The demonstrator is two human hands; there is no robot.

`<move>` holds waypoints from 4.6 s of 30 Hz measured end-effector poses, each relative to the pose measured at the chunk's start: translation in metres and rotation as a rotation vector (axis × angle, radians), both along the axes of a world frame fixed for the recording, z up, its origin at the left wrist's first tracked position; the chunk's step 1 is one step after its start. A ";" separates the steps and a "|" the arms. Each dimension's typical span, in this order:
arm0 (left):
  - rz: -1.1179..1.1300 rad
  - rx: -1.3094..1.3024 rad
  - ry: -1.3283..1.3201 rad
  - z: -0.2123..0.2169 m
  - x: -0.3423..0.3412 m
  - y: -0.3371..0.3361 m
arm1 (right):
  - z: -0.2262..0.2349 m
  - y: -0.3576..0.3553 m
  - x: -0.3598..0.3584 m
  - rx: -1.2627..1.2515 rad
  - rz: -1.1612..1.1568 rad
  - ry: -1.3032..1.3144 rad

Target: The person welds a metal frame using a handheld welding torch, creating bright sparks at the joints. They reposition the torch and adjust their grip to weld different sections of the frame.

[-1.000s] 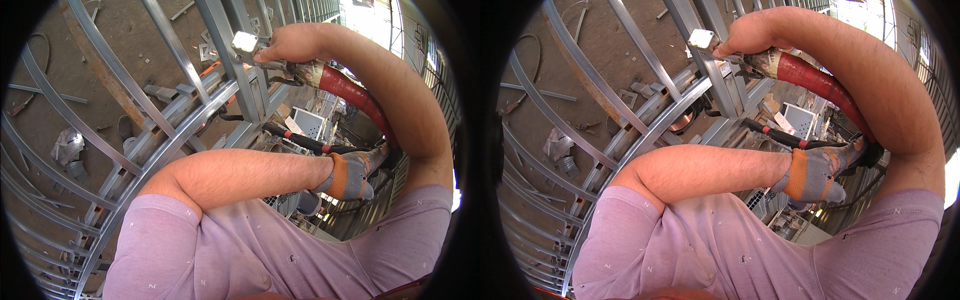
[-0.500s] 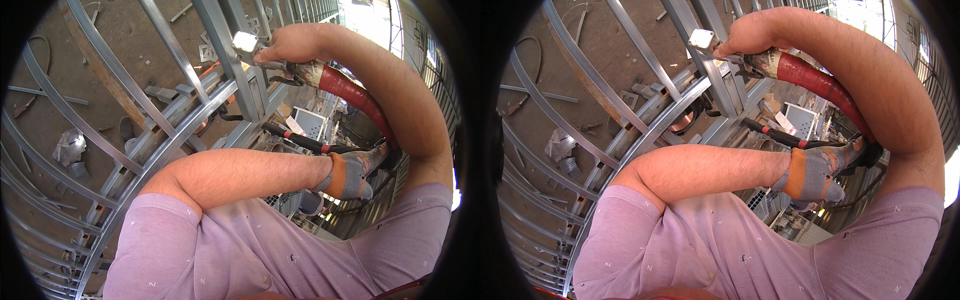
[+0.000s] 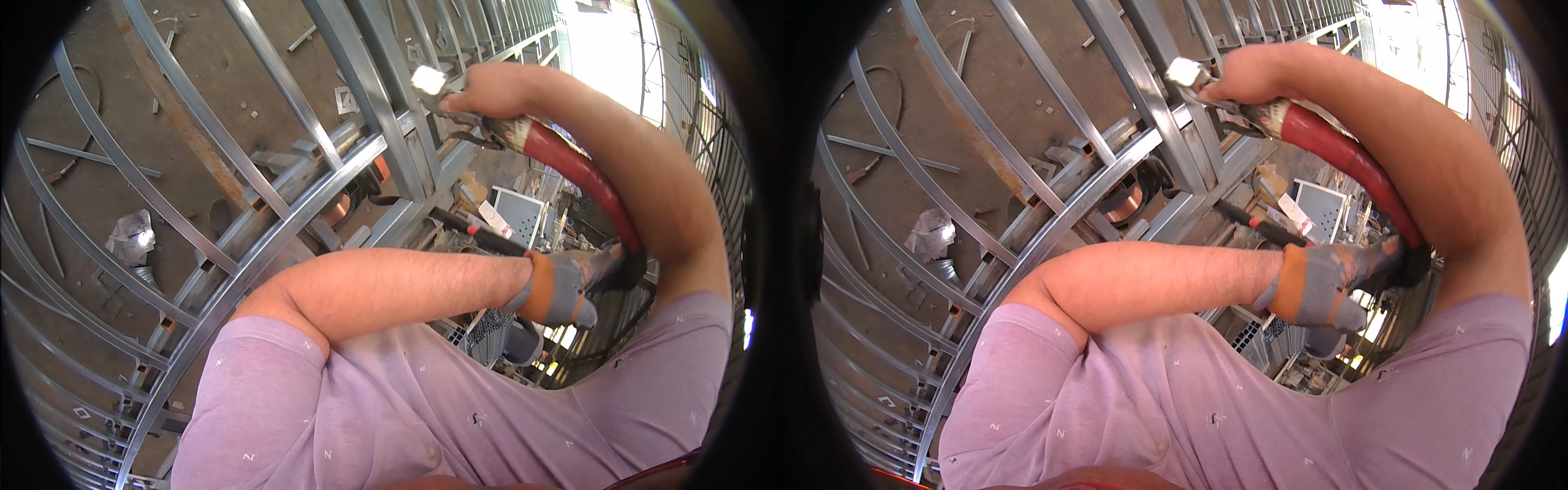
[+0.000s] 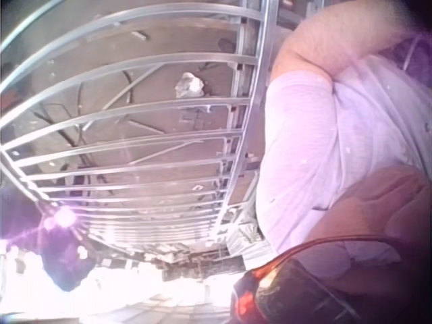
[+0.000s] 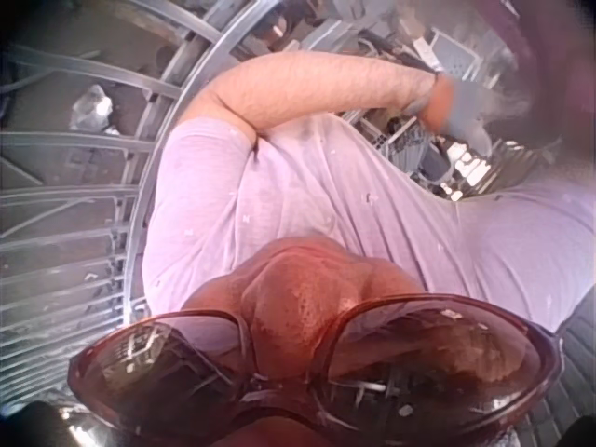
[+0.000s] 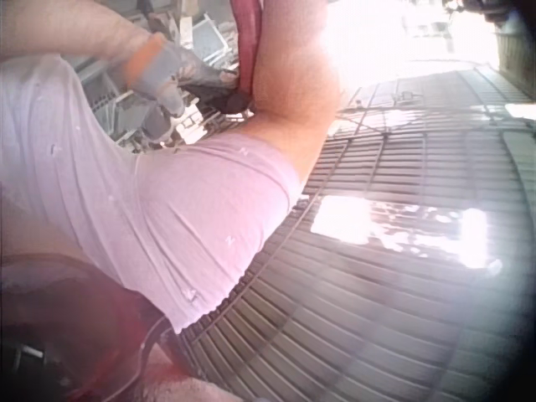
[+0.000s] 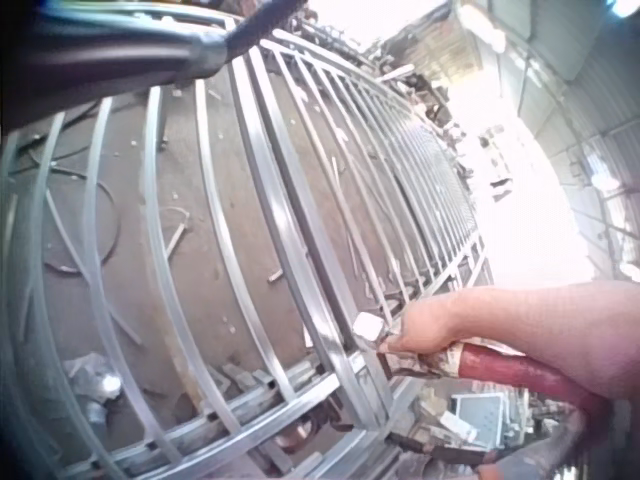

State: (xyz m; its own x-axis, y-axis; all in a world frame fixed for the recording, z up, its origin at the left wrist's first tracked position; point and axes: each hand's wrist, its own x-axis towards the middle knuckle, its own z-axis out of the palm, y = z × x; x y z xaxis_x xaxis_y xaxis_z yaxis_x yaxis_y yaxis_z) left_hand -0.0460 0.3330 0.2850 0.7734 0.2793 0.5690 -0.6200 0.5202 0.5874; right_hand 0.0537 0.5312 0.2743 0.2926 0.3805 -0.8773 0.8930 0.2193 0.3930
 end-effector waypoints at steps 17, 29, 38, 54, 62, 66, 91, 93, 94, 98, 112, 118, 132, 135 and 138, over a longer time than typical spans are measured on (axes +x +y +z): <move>-0.169 0.315 0.400 -0.039 0.000 -0.167 | 0.155 -0.302 0.149 1.344 -1.359 1.086; 0.016 0.758 0.847 -0.017 0.020 -0.251 | 0.056 -0.573 0.251 1.780 -1.975 1.377; 0.010 0.635 0.945 0.006 -0.005 -0.219 | 0.072 -0.519 0.226 1.714 -2.013 1.514; 0.333 0.198 0.942 0.025 -0.100 -0.178 | 0.104 -0.305 0.136 1.127 -1.725 1.599; 0.392 -0.144 1.056 0.049 -0.117 -0.178 | 0.065 -0.225 0.116 0.780 -1.637 1.503; 0.493 -0.266 1.029 0.051 -0.108 -0.182 | 0.054 -0.190 0.103 0.615 -1.591 1.439; 1.065 -0.373 1.824 0.169 0.163 -0.076 | -0.072 -0.035 0.215 -0.425 -1.446 1.443; 1.090 -0.366 1.864 0.169 0.171 -0.068 | -0.081 -0.029 0.219 -0.448 -1.477 1.448; 1.108 -0.366 1.874 0.165 0.173 -0.065 | -0.085 -0.028 0.221 -0.455 -1.491 1.440; 1.080 -0.364 1.959 0.168 0.184 -0.046 | -0.099 -0.021 0.223 -0.546 -1.537 1.422; 1.026 -0.295 2.154 0.173 0.200 0.008 | -0.118 -0.017 0.224 -0.629 -1.790 1.319; 1.003 -0.275 2.242 0.177 0.220 0.031 | -0.127 -0.010 0.229 -0.686 -1.840 1.327; 1.061 -0.330 2.260 0.177 0.221 0.055 | -0.152 -0.003 0.217 -0.797 -1.948 1.310; 1.083 -0.329 2.269 0.178 0.224 0.060 | -0.148 -0.005 0.219 -0.786 -1.994 1.286; 1.006 -0.313 2.286 0.183 0.225 0.067 | -0.145 -0.008 0.219 -0.787 -2.027 1.298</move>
